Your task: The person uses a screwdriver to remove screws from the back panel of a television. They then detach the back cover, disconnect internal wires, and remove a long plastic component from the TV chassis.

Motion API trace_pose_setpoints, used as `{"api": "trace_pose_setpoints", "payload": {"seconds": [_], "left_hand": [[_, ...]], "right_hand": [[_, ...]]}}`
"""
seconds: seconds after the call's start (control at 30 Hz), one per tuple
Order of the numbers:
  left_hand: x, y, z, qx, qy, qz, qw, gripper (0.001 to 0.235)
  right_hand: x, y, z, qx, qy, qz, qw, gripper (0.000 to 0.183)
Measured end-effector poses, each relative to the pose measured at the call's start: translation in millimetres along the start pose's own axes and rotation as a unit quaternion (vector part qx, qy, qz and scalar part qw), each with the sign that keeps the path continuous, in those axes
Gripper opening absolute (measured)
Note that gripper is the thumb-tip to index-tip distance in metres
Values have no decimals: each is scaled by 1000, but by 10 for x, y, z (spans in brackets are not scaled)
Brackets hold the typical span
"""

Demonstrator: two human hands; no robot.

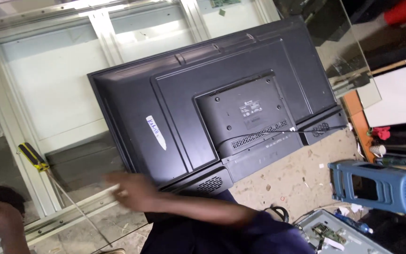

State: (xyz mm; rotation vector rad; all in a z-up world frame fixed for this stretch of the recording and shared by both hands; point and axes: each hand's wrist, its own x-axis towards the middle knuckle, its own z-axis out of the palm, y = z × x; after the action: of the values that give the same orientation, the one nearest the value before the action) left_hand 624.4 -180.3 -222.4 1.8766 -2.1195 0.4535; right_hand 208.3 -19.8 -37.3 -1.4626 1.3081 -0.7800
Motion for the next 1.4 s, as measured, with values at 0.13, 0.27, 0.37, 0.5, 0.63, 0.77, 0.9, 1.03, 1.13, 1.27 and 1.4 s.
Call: {"api": "trace_pose_setpoints", "payload": {"seconds": [0.13,0.27,0.37,0.5,0.63,0.77,0.9,1.03,1.13,1.27,1.4], "left_hand": [[-68,65,-99,18,56,-20,998,18],[75,333,-480,-49,115,-5,992,22],[320,1070,-1429,-167,134,11,977,15],[139,1391,-1476,-200,153,-9,968,29],[-87,1941,-1773,-169,205,-6,964,35],[-255,2833,-2218,-435,75,-136,887,10],[-704,3462,-2112,-448,-55,-136,882,19],[-450,4487,-2740,-563,-305,-27,768,34],[-554,5075,-2384,-691,-382,-61,610,40],[-482,5688,-2168,-830,-369,-157,388,60],[-292,5930,-2136,-872,-305,-297,242,43]], "right_hand": [[-973,149,-985,287,230,113,923,23],[-1853,580,-1677,325,497,252,764,15],[-2034,765,-1939,357,487,299,738,18],[-2032,1063,-2081,362,468,261,763,13],[-1995,1071,-2190,345,474,261,767,24],[-2003,1002,-2271,353,503,224,757,28],[-2096,722,-2475,340,512,148,775,27],[-2204,721,-2648,233,523,103,813,35],[-2275,1082,-2670,222,521,69,821,29],[-2392,1561,-2651,230,499,44,834,23],[-2646,1944,-2707,206,452,120,860,29]]}}
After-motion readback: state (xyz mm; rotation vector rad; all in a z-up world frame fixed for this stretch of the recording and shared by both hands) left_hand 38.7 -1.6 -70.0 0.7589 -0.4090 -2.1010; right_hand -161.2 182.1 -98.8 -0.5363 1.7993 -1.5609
